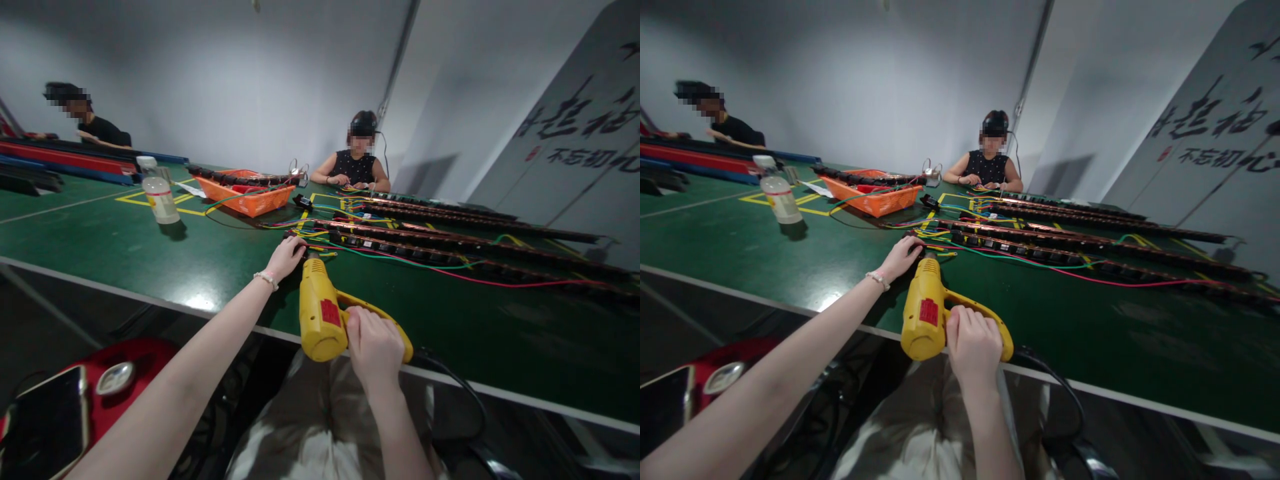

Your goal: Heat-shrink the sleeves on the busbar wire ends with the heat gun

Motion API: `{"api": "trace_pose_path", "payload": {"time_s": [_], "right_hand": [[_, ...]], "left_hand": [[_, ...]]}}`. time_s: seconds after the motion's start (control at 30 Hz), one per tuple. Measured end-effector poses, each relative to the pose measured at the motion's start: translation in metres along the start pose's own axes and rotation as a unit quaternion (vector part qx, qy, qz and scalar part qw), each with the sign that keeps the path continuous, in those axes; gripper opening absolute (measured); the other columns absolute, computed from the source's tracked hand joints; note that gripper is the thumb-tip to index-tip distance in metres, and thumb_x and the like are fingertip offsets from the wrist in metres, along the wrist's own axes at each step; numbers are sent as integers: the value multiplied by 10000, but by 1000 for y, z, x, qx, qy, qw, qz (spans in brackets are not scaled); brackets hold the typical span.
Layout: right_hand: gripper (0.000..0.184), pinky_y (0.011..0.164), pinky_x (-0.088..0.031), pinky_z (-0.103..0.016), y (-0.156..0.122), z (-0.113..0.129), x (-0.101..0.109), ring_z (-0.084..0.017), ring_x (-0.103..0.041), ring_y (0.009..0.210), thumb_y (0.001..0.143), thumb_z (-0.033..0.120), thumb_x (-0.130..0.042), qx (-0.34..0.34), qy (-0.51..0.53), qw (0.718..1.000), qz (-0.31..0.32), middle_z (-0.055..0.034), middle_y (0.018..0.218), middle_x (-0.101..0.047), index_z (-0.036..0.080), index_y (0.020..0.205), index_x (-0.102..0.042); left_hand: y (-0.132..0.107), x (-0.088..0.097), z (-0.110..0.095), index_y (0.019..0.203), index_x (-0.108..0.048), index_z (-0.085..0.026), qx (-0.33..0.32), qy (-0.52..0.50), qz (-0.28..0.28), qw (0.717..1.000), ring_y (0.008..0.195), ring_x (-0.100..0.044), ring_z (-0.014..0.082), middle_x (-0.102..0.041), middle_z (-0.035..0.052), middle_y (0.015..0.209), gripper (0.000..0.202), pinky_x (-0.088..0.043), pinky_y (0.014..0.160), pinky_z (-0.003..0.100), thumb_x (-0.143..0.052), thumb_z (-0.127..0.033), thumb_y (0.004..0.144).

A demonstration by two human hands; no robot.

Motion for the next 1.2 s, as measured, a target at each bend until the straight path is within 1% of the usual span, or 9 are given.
{"api": "trace_pose_path", "payload": {"time_s": [0.13, 0.27, 0.4, 0.53, 0.7, 0.83, 1.0, 1.1, 1.2], "right_hand": [[337, 661, -291, -253, 2, -14, 3, -118, -525, 621, 924, 261, -339, -6, -21, 1000, -21, 3, 659, -638, 185, 740, -611], [356, 654, -302, -246, 2, -33, 3, -116, -527, 595, 925, 271, -328, -17, -53, 998, -24, 6, 626, -631, 190, 727, -612], [362, 649, -302, -242, 1, -49, 2, -117, -522, 594, 923, 287, -330, -33, -77, 996, -23, 7, 622, -629, 196, 725, -619], [365, 630, -289, -238, 2, -56, 3, -117, -493, 616, 919, 298, -327, -69, -71, 995, -14, 2, 672, -636, 198, 714, -613], [360, 599, -270, -239, 2, -58, 3, -106, -447, 601, 922, 335, -329, -100, -70, 992, 25, 8, 739, -624, 197, 695, -572], [361, 603, -268, -245, 1, -59, 1, -108, -440, 601, 930, 326, -310, -92, -101, 989, 47, 3, 737, -609, 193, 699, -555], [357, 581, -246, -262, 1, -48, 6, -119, -398, 565, 924, 286, -322, -63, -131, 989, 12, 5, 659, -583, 195, 660, -544], [343, 586, -241, -269, 2, -35, 11, -123, -416, 577, 924, 268, -341, -56, -132, 990, -8, 6, 630, -565, 196, 647, -531], [348, 623, -264, -269, 1, -24, 12, -126, -443, 595, 926, 260, -335, -48, -114, 992, -13, 1, 631, -567, 193, 654, -541]], "left_hand": [[0, 0, 2, 957, -595, -189, 4, -4, -15, 1000, 943, -544, 164, -586, 55, 969, 193, -434, 888, 309, -427, -199, 864], [1, -1, 5, 934, -600, -186, 2, -15, -32, 999, 935, -543, 172, -584, 58, 964, 185, -442, 882, 325, -436, -172, 848], [1, -1, 5, 927, -602, -187, 1, -16, -38, 999, 921, -544, 174, -580, 54, 940, 181, -445, 879, 327, -443, -172, 843], [1, 0, 4, 929, -602, -189, 3, -16, -40, 999, 938, -541, 178, -579, 56, 956, 178, -439, 892, 329, -444, -187, 848], [1, -1, 3, 934, -612, -193, 6, -22, -33, 999, 946, -541, 178, -582, 53, 960, 189, -437, 895, 326, -439, -210, 858], [1, -2, 5, 936, -628, -196, 21, -22, -36, 999, 957, -544, 178, -591, 53, 978, 215, -433, 900, 323, -428, -234, 868], [2, -1, 8, 917, -657, -213, 50, -11, -40, 998, 931, -555, 180, -603, 42, 962, 232, -437, 875, 316, -441, -283, 865], [1, 0, 7, 917, -660, -220, 58, -2, -39, 998, 922, -556, 182, -604, 37, 954, 234, -439, 857, 314, -448, -302, 859], [0, 1, 5, 924, -656, -229, 65, 7, -34, 997, 928, -553, 183, -605, 32, 955, 228, -436, 855, 317, -445, -265, 848]]}}
Point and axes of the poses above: each hand's wrist, its own y-axis towards the middle knuckle, its own x-axis out of the back of the hand, z = x × y, the point moved 3 cm from there along y, towards the middle knuckle
